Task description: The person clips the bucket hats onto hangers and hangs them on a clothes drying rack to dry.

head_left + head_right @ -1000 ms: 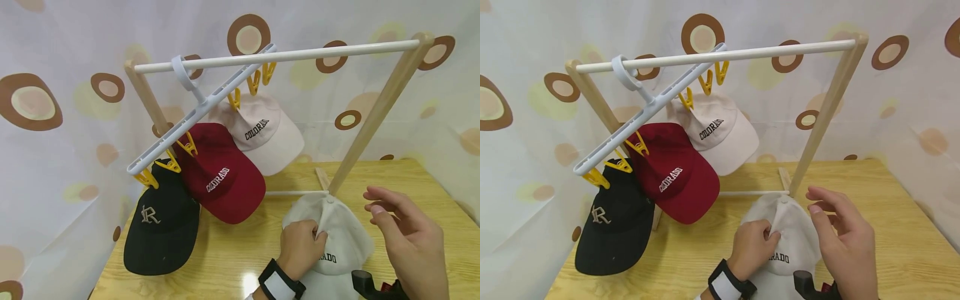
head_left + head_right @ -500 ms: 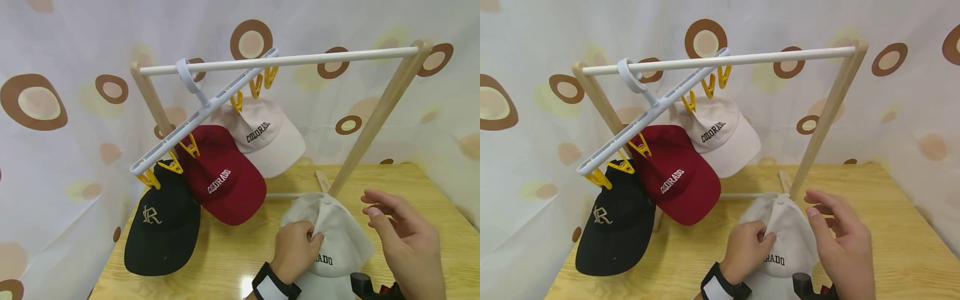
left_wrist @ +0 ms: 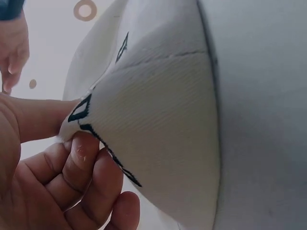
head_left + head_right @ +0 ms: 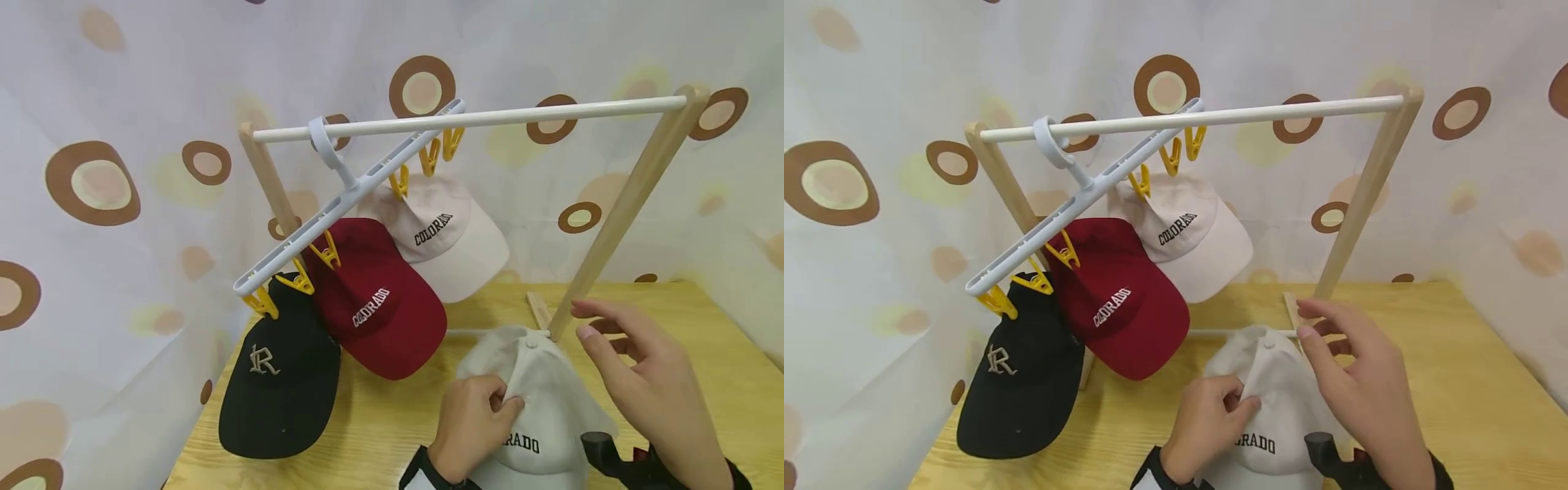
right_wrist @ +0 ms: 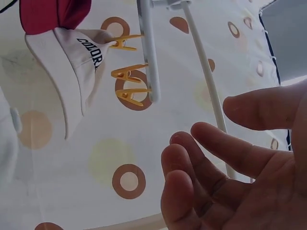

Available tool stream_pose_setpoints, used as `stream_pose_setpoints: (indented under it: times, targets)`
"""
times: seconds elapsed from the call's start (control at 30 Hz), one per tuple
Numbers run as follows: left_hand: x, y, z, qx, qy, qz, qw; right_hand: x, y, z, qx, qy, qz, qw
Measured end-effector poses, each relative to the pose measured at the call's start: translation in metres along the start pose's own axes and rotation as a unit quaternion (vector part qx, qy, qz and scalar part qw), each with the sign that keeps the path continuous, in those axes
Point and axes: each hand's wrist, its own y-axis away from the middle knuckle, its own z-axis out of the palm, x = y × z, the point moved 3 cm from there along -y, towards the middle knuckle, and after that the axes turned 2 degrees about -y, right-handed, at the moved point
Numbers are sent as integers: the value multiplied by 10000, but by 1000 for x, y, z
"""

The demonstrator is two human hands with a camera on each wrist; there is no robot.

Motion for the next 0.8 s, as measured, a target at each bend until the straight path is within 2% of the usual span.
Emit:
stream_pose_setpoints:
  times: [0.1, 0.23, 0.33, 0.47, 0.63, 0.8]
  targets:
    - [2, 3, -4, -43, 101, -16, 9999, -1, -20, -1, -207, 141, -187, 9995]
    - [-1, 3, -7, -247, 369, -219, 9988, -7, -51, 4, -497, 305, -378, 9976]
    - [-5, 1, -9, -323, 418, -297, 9982, -14, -72, 14, -480, 447, -693, 9954]
    - [-8, 1, -14, -189, 232, -180, 9994, -18, -96, 30, -438, 632, -1004, 9920]
    - [-9, 4, -18, -106, 56, -76, 9999, -21, -122, 46, -756, 841, -973, 9888]
    - [-9, 3, -20, -143, 133, -74, 9998, -28, -146, 57, -997, 1033, -640, 9876]
